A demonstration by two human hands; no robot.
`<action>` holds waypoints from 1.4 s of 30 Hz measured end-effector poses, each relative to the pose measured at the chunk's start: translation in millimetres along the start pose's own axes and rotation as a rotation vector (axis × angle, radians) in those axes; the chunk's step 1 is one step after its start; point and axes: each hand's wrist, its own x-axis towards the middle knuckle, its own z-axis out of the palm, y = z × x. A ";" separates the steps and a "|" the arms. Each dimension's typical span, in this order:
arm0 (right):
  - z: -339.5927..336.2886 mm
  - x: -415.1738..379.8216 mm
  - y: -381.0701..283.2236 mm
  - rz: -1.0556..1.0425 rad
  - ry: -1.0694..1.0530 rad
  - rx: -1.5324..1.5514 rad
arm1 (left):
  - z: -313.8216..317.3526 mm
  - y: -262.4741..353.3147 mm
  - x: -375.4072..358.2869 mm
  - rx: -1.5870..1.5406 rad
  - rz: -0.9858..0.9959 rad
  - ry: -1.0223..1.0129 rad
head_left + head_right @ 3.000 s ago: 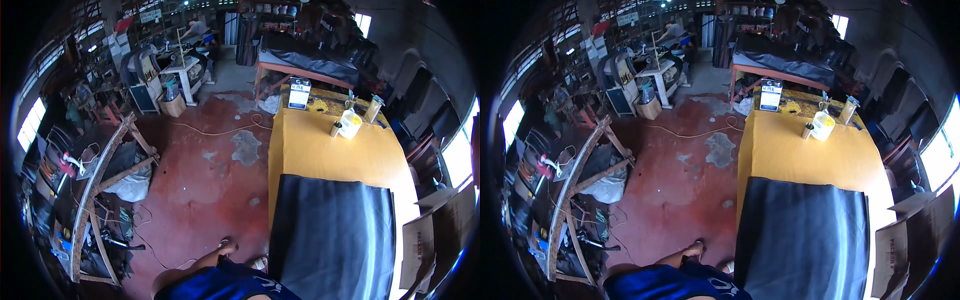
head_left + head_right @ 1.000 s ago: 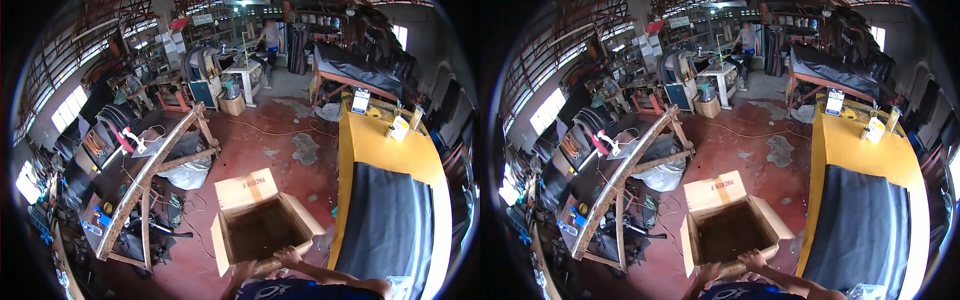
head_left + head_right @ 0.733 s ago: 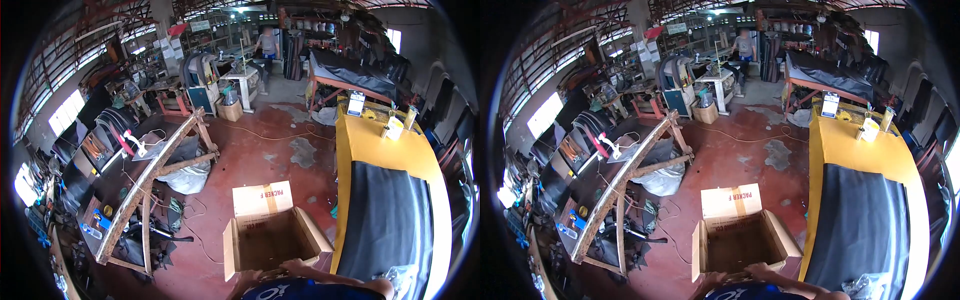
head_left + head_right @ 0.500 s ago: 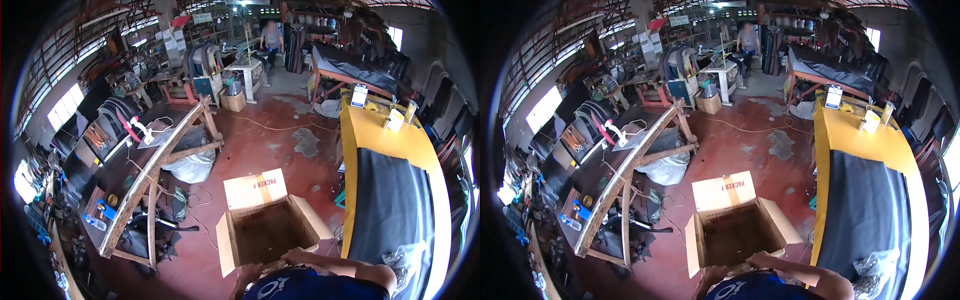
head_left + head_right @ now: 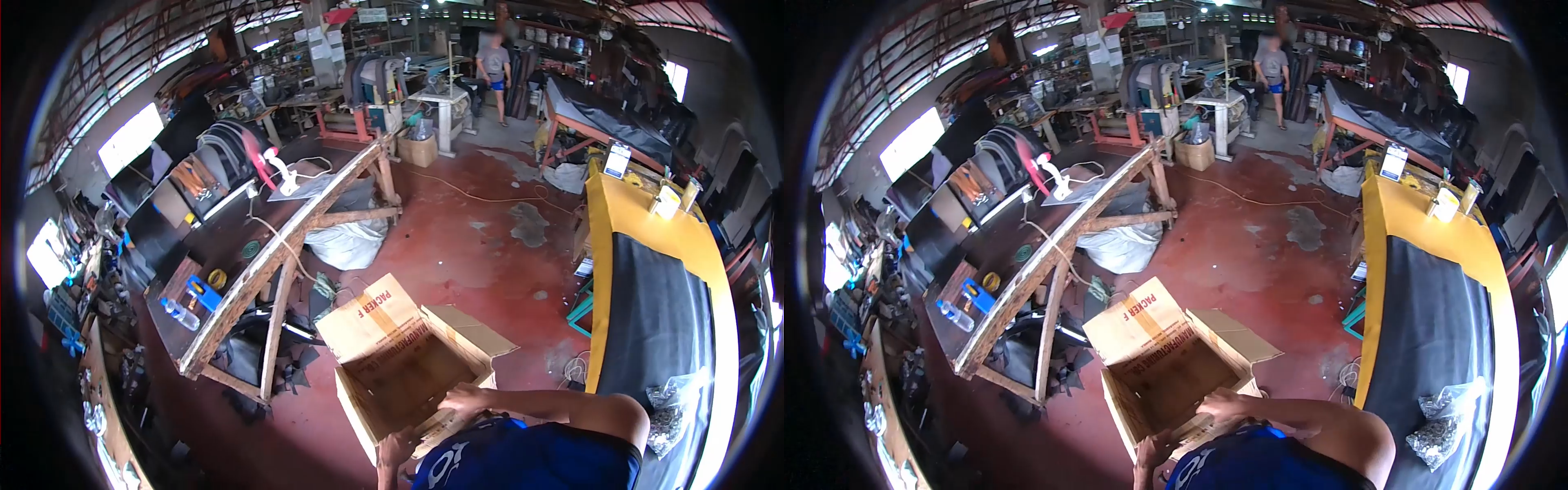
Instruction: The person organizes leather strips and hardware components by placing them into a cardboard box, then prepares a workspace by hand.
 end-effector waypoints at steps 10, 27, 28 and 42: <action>28.8 63.0 -13.9 -0.059 -0.233 0.102 | -30.6 -26.8 -38.2 -0.342 -0.045 0.114; 13.3 48.4 -21.0 0.049 -0.143 0.109 | -209.1 88.8 0.8 -0.652 0.496 0.285; 13.6 49.4 -18.5 0.051 -0.142 0.109 | -202.0 91.4 10.1 -0.648 0.498 0.281; 13.1 43.9 -32.9 0.313 0.008 0.068 | -123.2 232.3 100.5 -0.259 0.833 -0.590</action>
